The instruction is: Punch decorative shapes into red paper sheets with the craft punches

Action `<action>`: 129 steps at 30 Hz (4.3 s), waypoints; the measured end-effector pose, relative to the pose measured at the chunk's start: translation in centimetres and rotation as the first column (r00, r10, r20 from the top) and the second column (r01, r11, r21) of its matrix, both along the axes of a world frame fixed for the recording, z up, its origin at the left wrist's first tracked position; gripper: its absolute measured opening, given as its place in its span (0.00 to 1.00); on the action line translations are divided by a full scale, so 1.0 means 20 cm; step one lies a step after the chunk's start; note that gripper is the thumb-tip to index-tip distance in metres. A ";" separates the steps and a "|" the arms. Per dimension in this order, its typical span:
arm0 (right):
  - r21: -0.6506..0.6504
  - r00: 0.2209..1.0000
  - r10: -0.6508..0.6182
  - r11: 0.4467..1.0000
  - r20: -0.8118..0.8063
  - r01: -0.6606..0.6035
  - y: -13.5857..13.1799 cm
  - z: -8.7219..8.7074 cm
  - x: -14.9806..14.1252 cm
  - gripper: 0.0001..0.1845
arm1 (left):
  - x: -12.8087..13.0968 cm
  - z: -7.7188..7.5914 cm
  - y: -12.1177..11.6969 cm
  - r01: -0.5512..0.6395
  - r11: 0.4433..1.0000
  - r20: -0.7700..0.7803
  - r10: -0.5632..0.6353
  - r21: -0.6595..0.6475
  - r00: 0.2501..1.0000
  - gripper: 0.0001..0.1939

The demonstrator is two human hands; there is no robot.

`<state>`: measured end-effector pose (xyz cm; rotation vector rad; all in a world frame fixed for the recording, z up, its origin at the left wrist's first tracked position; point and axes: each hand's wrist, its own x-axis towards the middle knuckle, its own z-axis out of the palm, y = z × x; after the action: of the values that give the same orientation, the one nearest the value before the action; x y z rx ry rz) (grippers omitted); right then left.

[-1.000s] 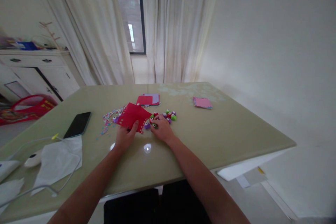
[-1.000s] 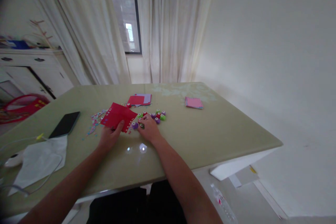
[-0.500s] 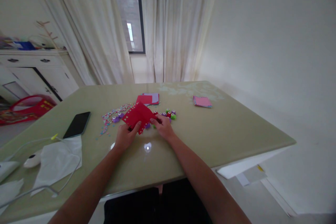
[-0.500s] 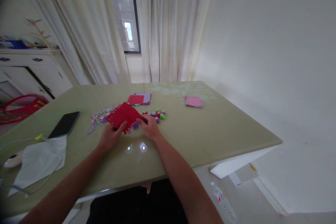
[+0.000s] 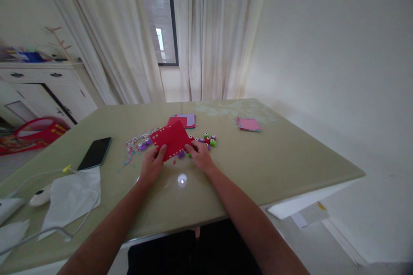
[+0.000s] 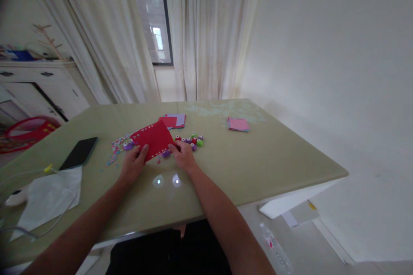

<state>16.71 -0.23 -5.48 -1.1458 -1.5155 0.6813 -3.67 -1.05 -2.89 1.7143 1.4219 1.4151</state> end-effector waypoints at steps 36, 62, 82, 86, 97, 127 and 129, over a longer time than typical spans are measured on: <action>0.033 0.999 -0.020 0.999 0.025 0.019 -0.07 0.02 -0.05 0.24 | -0.04 -0.01 0.04 -0.099 0.994 0.121 0.103 -0.039 0.987 0.28; 0.015 0.426 0.107 0.962 0.898 -0.273 0.30 0.20 -0.53 0.14 | -0.17 0.01 0.13 -0.304 0.945 0.509 0.321 -0.121 0.798 0.19; -0.081 0.954 0.021 0.996 -0.299 -0.048 -0.10 0.20 0.07 0.15 | 0.21 0.06 0.02 0.142 0.970 0.429 -0.046 -0.195 0.902 0.18; -0.212 0.862 -0.003 0.970 -0.508 -0.121 -0.09 0.20 0.07 0.18 | 0.17 0.06 0.00 0.209 0.955 0.441 -0.099 -0.208 0.892 0.17; -0.237 0.828 0.047 0.948 -0.559 -0.214 -0.11 0.23 0.08 0.19 | 0.21 0.08 -0.06 0.216 0.943 0.271 -0.145 -0.253 0.951 0.15; -0.334 0.836 0.006 0.915 -0.549 -0.226 -0.14 0.20 0.00 0.35 | 0.20 0.08 -0.04 0.010 0.950 0.351 0.105 -0.311 0.930 0.15; -0.344 0.830 0.001 0.910 -0.557 -0.232 -0.14 0.19 0.01 0.39 | 0.19 0.08 -0.04 -0.016 0.949 0.328 0.125 -0.316 0.936 0.16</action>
<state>16.84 -3.01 -1.67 -1.0275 -0.9754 1.3324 0.20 -1.79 -1.38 1.1641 1.4277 1.3631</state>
